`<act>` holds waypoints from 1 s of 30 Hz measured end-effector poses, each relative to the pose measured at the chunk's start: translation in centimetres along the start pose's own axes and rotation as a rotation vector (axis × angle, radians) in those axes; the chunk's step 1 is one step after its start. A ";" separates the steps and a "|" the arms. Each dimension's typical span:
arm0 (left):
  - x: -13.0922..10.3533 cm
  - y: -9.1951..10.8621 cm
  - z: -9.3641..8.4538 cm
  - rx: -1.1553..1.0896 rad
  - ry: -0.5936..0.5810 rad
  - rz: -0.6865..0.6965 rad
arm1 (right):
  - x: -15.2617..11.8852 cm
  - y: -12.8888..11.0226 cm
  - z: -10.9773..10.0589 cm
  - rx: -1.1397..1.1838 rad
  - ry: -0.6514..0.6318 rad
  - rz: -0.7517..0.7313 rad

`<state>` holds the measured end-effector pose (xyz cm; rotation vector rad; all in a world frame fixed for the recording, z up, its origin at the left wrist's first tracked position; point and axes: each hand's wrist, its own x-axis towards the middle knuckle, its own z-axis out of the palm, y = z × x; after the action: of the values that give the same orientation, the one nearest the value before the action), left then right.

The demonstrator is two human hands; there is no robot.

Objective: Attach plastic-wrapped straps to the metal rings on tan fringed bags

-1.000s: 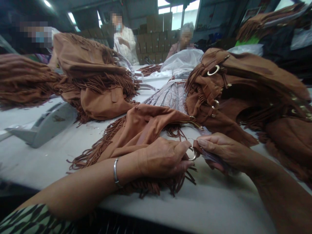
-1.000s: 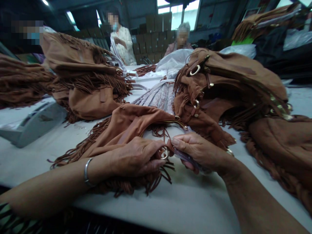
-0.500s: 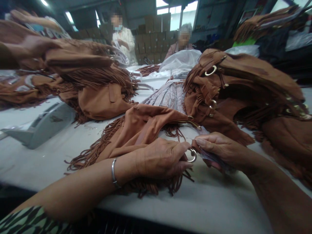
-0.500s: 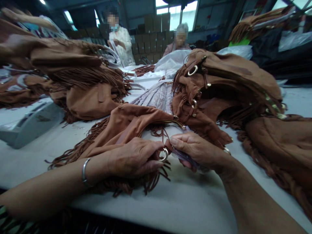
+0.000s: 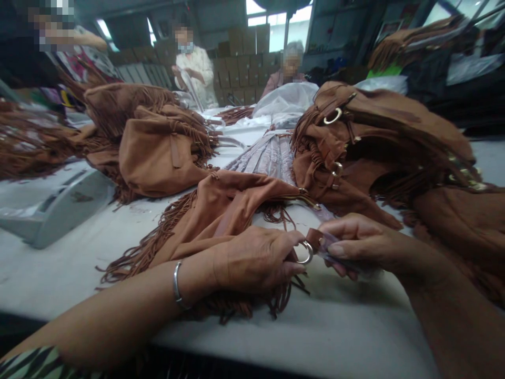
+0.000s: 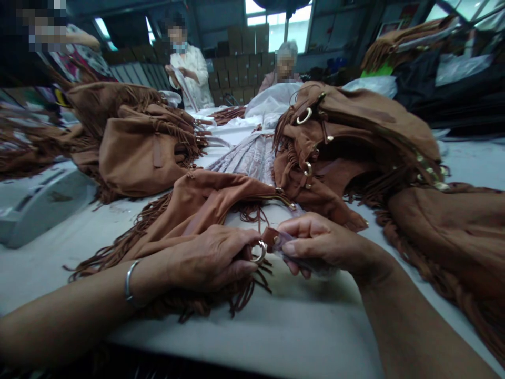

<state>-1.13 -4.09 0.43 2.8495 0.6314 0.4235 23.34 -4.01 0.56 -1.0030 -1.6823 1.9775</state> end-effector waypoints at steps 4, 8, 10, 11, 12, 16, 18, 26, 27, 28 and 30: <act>0.0 0.0 0.0 -0.003 -0.007 -0.009 | 0.1 0.1 0.0 -0.046 0.018 0.047; 0.1 -0.1 0.1 -0.021 -0.027 -0.011 | 0.2 0.0 0.2 -0.113 0.050 0.061; 0.2 -0.2 0.2 -0.022 -0.030 -0.007 | 0.2 -0.1 0.4 -0.129 0.060 0.018; 0.2 -0.2 0.3 -0.018 -0.025 -0.001 | 0.2 -0.1 0.4 -0.136 0.066 -0.001; 0.2 -0.3 0.3 -0.013 -0.016 0.008 | 0.3 -0.1 0.5 -0.143 0.071 -0.015; 0.1 -0.2 0.4 -0.018 0.009 0.012 | 0.5 0.1 0.4 -0.170 0.081 -0.030; 0.1 -0.1 0.3 -0.029 0.008 0.001 | 0.5 0.2 0.4 -0.172 0.075 -0.020; -0.1 0.0 -0.5 -0.158 0.006 -0.011 | 1.0 0.2 0.7 -0.187 0.069 -0.011; -0.2 -0.1 -0.6 -0.178 0.003 -0.013 | 1.1 0.2 0.8 -0.188 0.075 -0.019; -0.3 -0.1 -0.7 -0.195 0.002 -0.011 | 1.1 0.1 0.9 -0.188 0.080 -0.025; -0.3 -0.2 -0.8 -0.225 0.002 0.005 | 1.2 0.1 1.1 -0.186 0.091 -0.031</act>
<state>-1.76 -3.93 1.07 2.6382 0.5393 0.4671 21.78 -3.96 0.17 -1.1061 -1.8449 1.7531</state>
